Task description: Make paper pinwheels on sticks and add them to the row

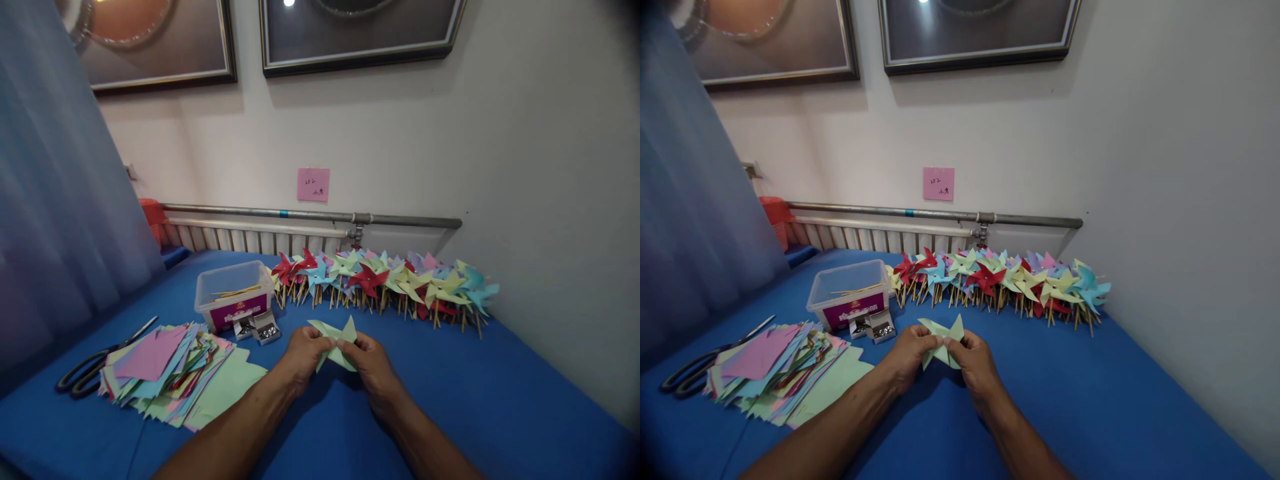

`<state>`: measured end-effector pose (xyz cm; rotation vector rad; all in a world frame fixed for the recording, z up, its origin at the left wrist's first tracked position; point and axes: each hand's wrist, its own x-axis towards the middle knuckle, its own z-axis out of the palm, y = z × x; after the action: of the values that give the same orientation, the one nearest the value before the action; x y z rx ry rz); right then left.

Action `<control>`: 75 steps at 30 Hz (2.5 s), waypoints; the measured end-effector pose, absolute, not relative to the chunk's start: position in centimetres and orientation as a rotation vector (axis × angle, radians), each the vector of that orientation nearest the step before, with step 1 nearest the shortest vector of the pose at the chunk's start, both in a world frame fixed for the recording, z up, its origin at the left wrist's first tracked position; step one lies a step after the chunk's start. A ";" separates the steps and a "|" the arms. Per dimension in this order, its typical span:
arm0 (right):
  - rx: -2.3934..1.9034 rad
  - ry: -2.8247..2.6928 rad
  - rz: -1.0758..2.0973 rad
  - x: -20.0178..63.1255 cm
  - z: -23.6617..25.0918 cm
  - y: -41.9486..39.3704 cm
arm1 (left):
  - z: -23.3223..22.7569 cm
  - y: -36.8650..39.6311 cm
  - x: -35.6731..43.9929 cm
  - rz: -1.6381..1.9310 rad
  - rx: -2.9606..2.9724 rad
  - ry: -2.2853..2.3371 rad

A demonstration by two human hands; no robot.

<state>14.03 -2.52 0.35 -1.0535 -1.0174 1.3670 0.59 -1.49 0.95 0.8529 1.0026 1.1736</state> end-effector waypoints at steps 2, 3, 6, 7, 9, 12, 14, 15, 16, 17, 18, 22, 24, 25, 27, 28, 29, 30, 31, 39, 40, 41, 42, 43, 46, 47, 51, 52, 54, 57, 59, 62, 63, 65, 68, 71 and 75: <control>-1.068 -1.016 1.328 13.9 0.3 -2.6 | 0.9 -1.5 0.5 1.169 0.853 0.993; -1.075 -1.016 1.310 13.8 0.3 -2.6 | 0.9 -1.5 0.5 1.167 0.849 0.982; -1.089 -1.017 1.271 13.7 0.2 -2.7 | 0.9 -1.5 0.5 1.155 0.869 0.963; -1.093 -1.019 1.261 13.7 0.2 -2.7 | 0.9 -1.4 0.5 1.153 0.896 0.964; -1.096 -1.022 1.241 13.7 0.0 -2.7 | 0.7 -1.4 0.6 1.161 0.956 0.970; -1.095 -1.016 1.235 13.7 -0.3 -2.5 | 0.4 -1.2 0.7 1.185 1.002 0.988; -1.088 -1.001 1.244 13.6 -0.5 -2.5 | 0.3 -1.2 0.7 1.188 1.022 1.005; -1.083 -0.990 1.251 13.6 -0.6 -2.5 | 0.2 -1.2 0.7 1.185 1.034 1.011; -1.078 -0.978 1.258 13.5 -0.7 -2.5 | 0.2 -1.1 0.7 1.182 1.048 1.012; -1.072 -0.967 1.264 13.5 -0.7 -2.5 | 0.2 -1.1 0.7 1.179 1.063 1.013; -1.066 -0.958 1.269 13.4 -0.7 -2.6 | 0.3 -1.1 0.7 1.178 1.077 1.013; -1.036 -0.938 1.286 13.3 -0.4 -2.8 | 0.0 -1.1 0.6 1.182 1.109 1.017; -1.028 -0.932 1.290 13.3 -0.4 -2.9 | -0.1 -1.1 0.6 1.186 1.108 1.025; -1.028 -0.929 1.292 13.3 -0.4 -2.9 | -0.2 -1.1 0.6 1.185 1.109 1.028; -1.028 -0.924 1.291 13.3 -0.5 -2.8 | -0.1 -1.1 0.7 1.178 1.111 1.038; -1.027 -0.924 1.287 13.4 -0.6 -2.7 | -0.1 -1.1 0.7 1.175 1.111 1.044; -1.024 -0.926 1.284 13.4 -0.8 -2.6 | 0.0 -1.2 0.7 1.173 1.111 1.048; -1.020 -0.929 1.283 13.4 -0.9 -2.5 | 0.1 -1.2 0.7 1.174 1.110 1.048; -1.018 -0.930 1.285 13.4 -1.0 -2.5 | 0.2 -1.3 0.7 1.177 1.108 1.048; -1.016 -0.909 1.342 13.6 -0.5 -2.7 | 0.6 -1.4 0.7 1.151 1.136 1.100; -1.014 -0.906 1.351 13.7 -0.4 -2.7 | 0.7 -1.4 0.7 1.146 1.140 1.107; -1.014 -0.900 1.358 13.7 -0.3 -2.7 | 0.8 -1.5 0.7 1.141 1.144 1.114; -1.015 -0.895 1.363 13.7 -0.2 -2.7 | 0.8 -1.5 0.7 1.138 1.148 1.119; -1.017 -0.891 1.368 13.7 -0.1 -2.7 | 0.9 -1.5 0.7 1.136 1.150 1.120; -1.030 -0.879 1.375 13.8 0.0 -2.6 | 0.8 -1.5 0.6 1.132 1.157 1.108; -1.036 -0.874 1.376 13.8 -0.1 -2.6 | 0.7 -1.5 0.6 1.132 1.160 1.101; -1.070 -0.897 1.356 13.9 -0.4 -2.4 | 0.4 -1.4 0.6 1.117 1.186 1.089; -1.086 -0.912 1.335 13.9 -0.5 -2.4 | 0.4 -1.3 0.6 1.101 1.192 1.095; -1.112 -0.930 1.283 14.0 -0.6 -2.2 | 0.7 -1.0 0.2 1.053 1.187 1.123; -1.122 -0.903 1.229 14.4 -0.5 -1.8 | 1.7 -0.2 -1.7 1.045 1.246 1.232; -1.120 -0.859 1.207 14.9 -0.4 -1.5 | 2.3 0.5 -3.5 1.051 1.446 1.386; -1.118 -0.795 1.163 15.6 -0.3 -1.1 | 3.0 1.1 -5.9 0.801 1.881 1.602; -1.115 -0.778 1.150 15.8 -0.3 -1.0 | 3.1 1.1 -6.4 0.671 1.991 1.645; -1.098 -0.766 1.140 16.1 -0.4 -0.8 | 3.5 1.0 -7.2 0.472 2.136 1.736; -1.080 -0.771 1.157 16.2 -0.5 -0.8 | 4.3 0.8 -8.1 0.434 2.199 1.984; -1.089 -0.770 1.186 15.9 -0.5 -0.9 | 5.1 0.8 -9.1 0.384 2.163 2.194; -1.099 -0.781 1.210 15.4 -0.5 -1.3 | 4.8 1.2 -9.7 0.129 2.194 2.207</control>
<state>15.38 -1.28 -0.50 -1.0987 -0.7814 1.2100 -9.68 1.18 4.80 2.1942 2.2069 0.1294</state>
